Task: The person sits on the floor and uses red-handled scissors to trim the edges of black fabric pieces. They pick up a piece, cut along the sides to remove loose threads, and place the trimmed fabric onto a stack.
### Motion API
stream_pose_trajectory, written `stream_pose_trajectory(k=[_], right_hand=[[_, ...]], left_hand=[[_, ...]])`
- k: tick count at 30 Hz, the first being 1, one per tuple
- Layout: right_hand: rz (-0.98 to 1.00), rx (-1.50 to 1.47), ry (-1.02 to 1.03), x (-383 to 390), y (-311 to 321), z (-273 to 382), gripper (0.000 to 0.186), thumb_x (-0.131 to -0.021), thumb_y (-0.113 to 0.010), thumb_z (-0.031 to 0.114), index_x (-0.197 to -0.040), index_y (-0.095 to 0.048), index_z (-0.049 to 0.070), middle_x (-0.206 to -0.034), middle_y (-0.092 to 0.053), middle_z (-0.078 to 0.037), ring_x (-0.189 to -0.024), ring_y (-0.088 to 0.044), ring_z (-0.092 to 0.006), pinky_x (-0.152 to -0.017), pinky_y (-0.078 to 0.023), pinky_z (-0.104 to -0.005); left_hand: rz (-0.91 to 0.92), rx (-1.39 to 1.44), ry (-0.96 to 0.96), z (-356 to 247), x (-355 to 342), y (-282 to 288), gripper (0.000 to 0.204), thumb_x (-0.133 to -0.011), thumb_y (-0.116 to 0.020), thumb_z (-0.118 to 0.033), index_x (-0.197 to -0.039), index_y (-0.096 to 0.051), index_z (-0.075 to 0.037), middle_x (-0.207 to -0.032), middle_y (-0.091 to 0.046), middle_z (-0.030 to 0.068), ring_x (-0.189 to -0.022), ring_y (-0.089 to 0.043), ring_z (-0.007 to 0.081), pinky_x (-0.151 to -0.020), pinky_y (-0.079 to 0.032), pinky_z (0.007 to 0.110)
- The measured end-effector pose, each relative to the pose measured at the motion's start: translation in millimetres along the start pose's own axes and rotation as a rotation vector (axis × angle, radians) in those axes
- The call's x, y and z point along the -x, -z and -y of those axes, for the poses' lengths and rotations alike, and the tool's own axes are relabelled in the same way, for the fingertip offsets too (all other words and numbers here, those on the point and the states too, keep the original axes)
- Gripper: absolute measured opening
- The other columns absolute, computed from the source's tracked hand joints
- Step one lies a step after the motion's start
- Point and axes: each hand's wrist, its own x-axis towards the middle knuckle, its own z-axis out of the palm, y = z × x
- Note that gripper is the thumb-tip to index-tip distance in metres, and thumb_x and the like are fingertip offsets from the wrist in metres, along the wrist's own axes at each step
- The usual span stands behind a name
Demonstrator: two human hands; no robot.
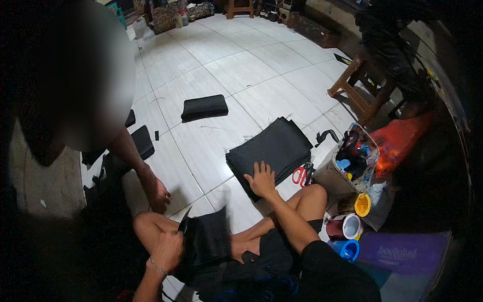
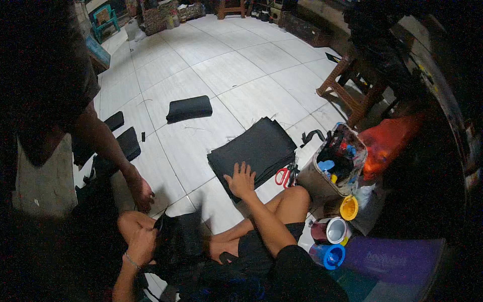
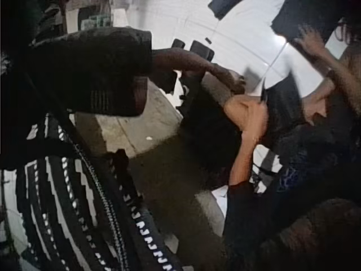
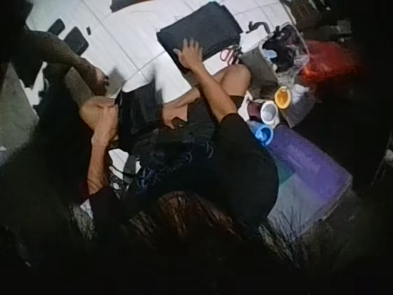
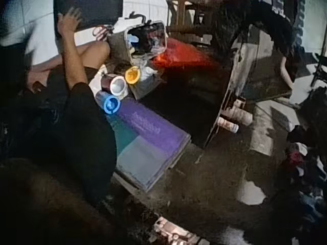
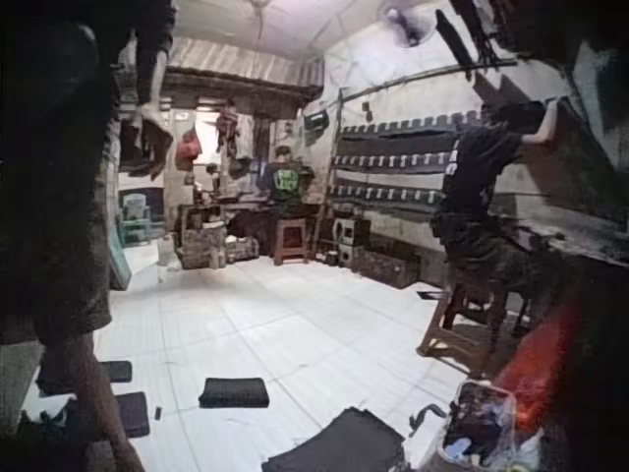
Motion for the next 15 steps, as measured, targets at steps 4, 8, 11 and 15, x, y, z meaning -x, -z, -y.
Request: stream_pose_trajectory(k=[4,8,11,15], right_hand=[[0.004,-0.097,0.067,-11.5,-0.2,-34.0,0.064,-0.093,-0.052,0.042,-0.139,-0.040,-0.002,-0.146,-0.038,-0.025,-0.134,-0.036,-0.0427,-0.107,-0.033,-0.0536],[-0.155,-0.420,0.142,9.0,46.2,-25.2,0.052,-0.089,-0.062,0.028,-0.126,-0.053,-0.007,-0.129,-0.055,-0.026,-0.119,-0.054,-0.0388,-0.103,-0.041,-0.0427],[0.110,-0.802,0.325,75.3,69.7,45.8,0.052,-0.087,-0.067,0.030,-0.125,-0.056,-0.003,-0.123,-0.059,-0.026,-0.114,-0.059,-0.0355,-0.097,-0.045,-0.0427],[0.174,-0.841,0.818,177.6,61.5,134.2,0.073,-0.082,-0.076,0.030,-0.138,-0.043,-0.004,-0.128,-0.058,-0.024,-0.119,-0.058,-0.0286,-0.102,-0.043,-0.0342]], left_hand=[[-0.166,0.219,0.030,-21.8,-28.5,36.4,0.012,-0.084,-0.066,-0.010,-0.081,-0.066,0.002,-0.075,-0.065,0.0229,-0.069,-0.064,0.0400,-0.064,-0.049,0.044],[-0.350,0.579,0.250,-6.1,-14.8,27.8,0.029,-0.088,-0.065,-0.011,-0.067,-0.056,0.007,-0.055,-0.047,0.0158,-0.050,-0.047,0.0166,-0.051,-0.038,0.034],[-0.365,0.788,0.370,-5.0,-3.5,6.4,0.032,-0.092,-0.064,-0.014,-0.068,-0.053,0.005,-0.057,-0.037,0.0020,-0.059,-0.034,0.0051,-0.050,-0.031,0.027],[-0.396,1.011,0.400,-53.6,-13.2,-14.3,0.030,-0.095,-0.060,-0.018,-0.078,-0.059,0.006,-0.062,-0.045,-0.0021,-0.063,-0.039,0.0044,-0.053,-0.036,0.026]])
